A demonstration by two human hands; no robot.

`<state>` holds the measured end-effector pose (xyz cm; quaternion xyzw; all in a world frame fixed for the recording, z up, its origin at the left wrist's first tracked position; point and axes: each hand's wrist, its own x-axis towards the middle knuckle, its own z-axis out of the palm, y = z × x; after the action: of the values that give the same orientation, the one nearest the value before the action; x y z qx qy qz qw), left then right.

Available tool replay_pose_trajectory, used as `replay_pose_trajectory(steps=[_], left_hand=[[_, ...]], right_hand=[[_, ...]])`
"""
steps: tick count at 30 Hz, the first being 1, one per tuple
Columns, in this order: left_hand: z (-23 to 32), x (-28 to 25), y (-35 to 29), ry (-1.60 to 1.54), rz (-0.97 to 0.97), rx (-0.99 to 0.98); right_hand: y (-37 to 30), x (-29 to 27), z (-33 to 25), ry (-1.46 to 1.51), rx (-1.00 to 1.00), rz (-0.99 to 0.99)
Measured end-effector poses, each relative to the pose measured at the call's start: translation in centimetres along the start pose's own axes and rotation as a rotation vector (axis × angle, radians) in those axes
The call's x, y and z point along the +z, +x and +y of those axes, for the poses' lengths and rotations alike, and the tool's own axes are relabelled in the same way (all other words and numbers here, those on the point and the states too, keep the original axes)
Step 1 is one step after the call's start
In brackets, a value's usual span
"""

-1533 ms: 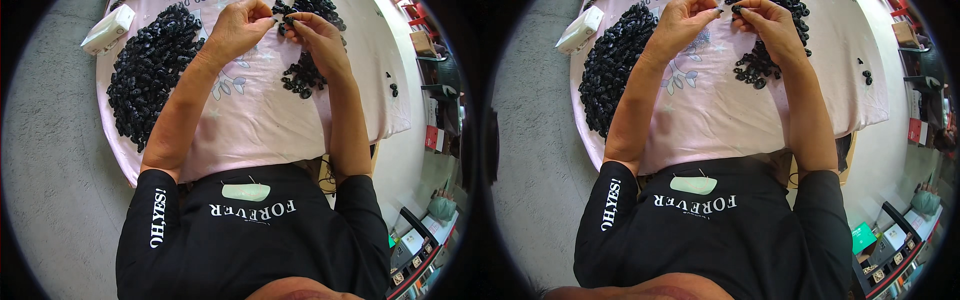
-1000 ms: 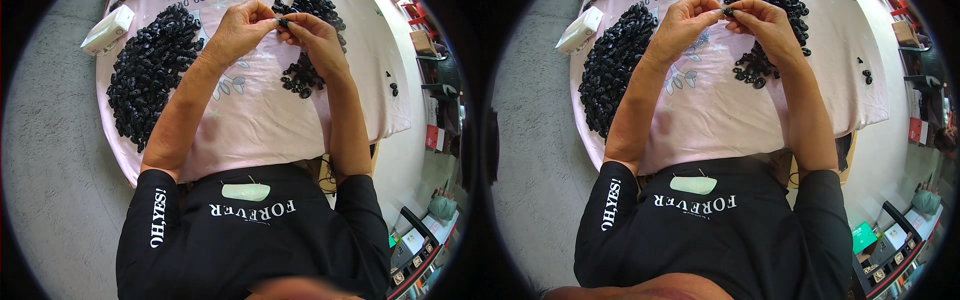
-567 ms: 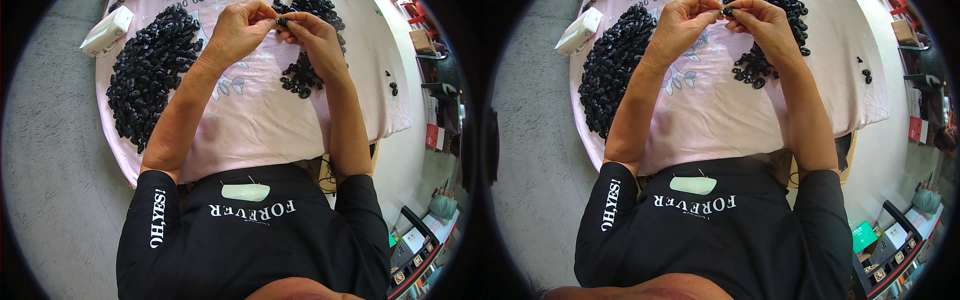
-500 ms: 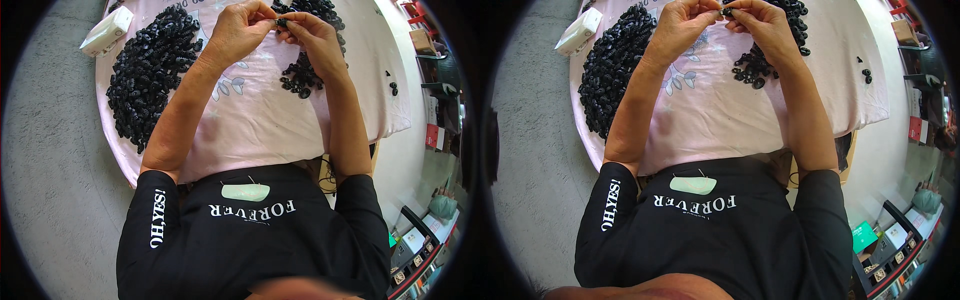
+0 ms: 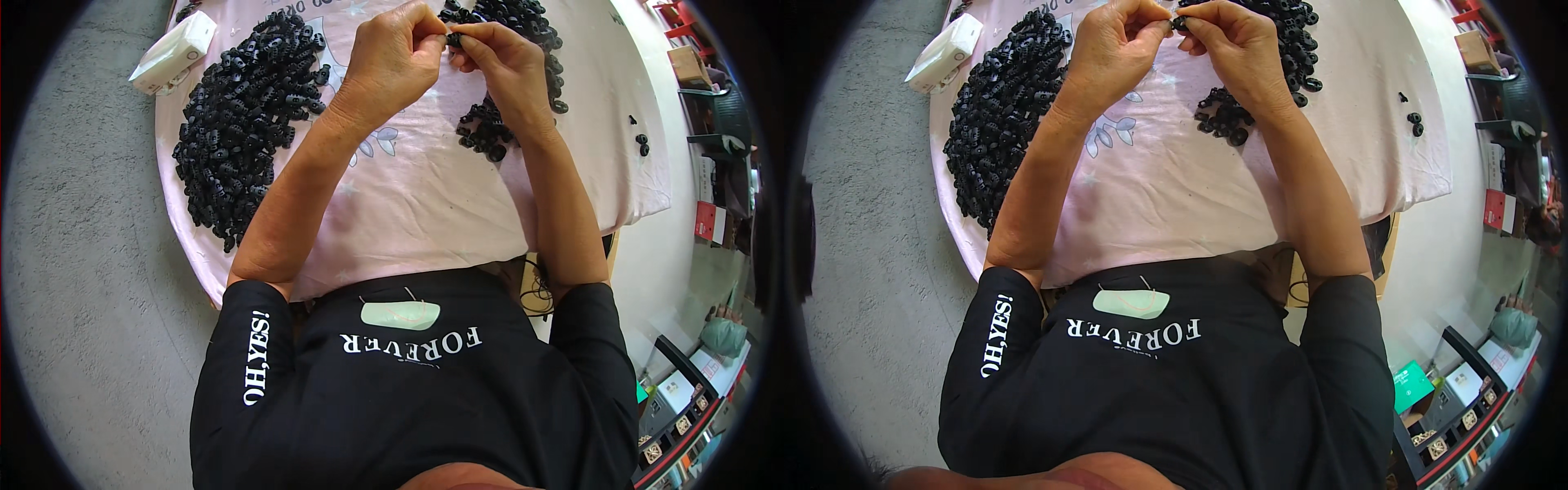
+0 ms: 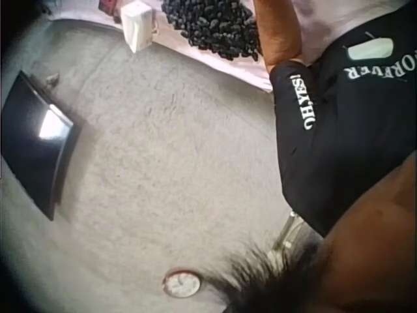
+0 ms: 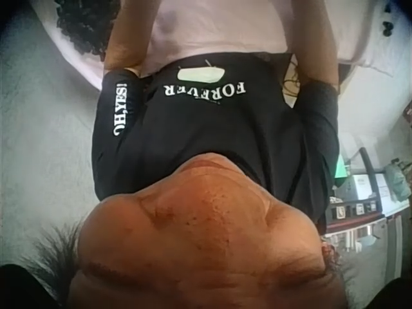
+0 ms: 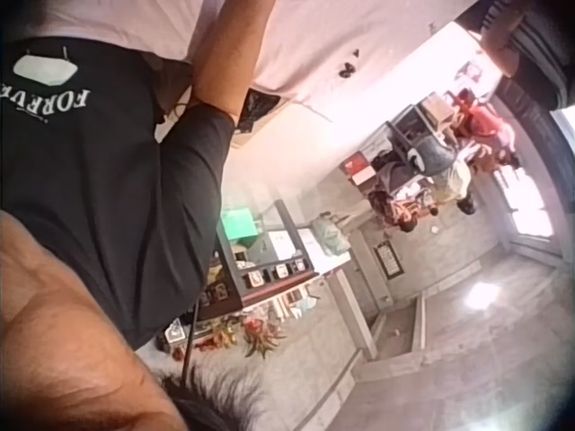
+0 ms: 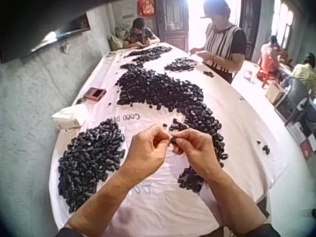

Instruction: Sorting small black plastic components and putting them into a plastic bag.

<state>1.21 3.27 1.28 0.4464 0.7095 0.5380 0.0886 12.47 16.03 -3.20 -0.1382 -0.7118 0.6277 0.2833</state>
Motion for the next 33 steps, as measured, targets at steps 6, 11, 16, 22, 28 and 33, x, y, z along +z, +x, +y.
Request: replay_pose_trajectory(steps=[6, 11, 16, 22, 28, 33], left_hand=[[-0.3, 1.2, -0.4, 0.01, 0.098, 0.018], [0.5, 1.2, -0.8, -0.02, 0.106, -0.01], [0.1, 1.7, -0.9, -0.064, 0.134, 0.026], [-0.6, 1.5, -0.5, -0.16, 0.107, 0.012], [-0.8, 1.4, -0.1, -0.153, 0.088, 0.016], [-0.5, 1.1, -0.1, -0.136, 0.082, 0.022]], right_hand=[[-0.1, 0.3, 0.5, 0.115, 0.006, 0.044], [-0.4, 0.5, 0.1, 0.046, -0.032, 0.086], [-0.4, 0.7, -0.3, 0.04, -0.077, 0.125], [-0.2, 0.7, 0.3, 0.283, -0.014, 0.101], [0.2, 0.0, 1.1, 0.498, 0.048, 0.069], [0.1, 0.3, 0.9, 0.507, 0.063, 0.072]])
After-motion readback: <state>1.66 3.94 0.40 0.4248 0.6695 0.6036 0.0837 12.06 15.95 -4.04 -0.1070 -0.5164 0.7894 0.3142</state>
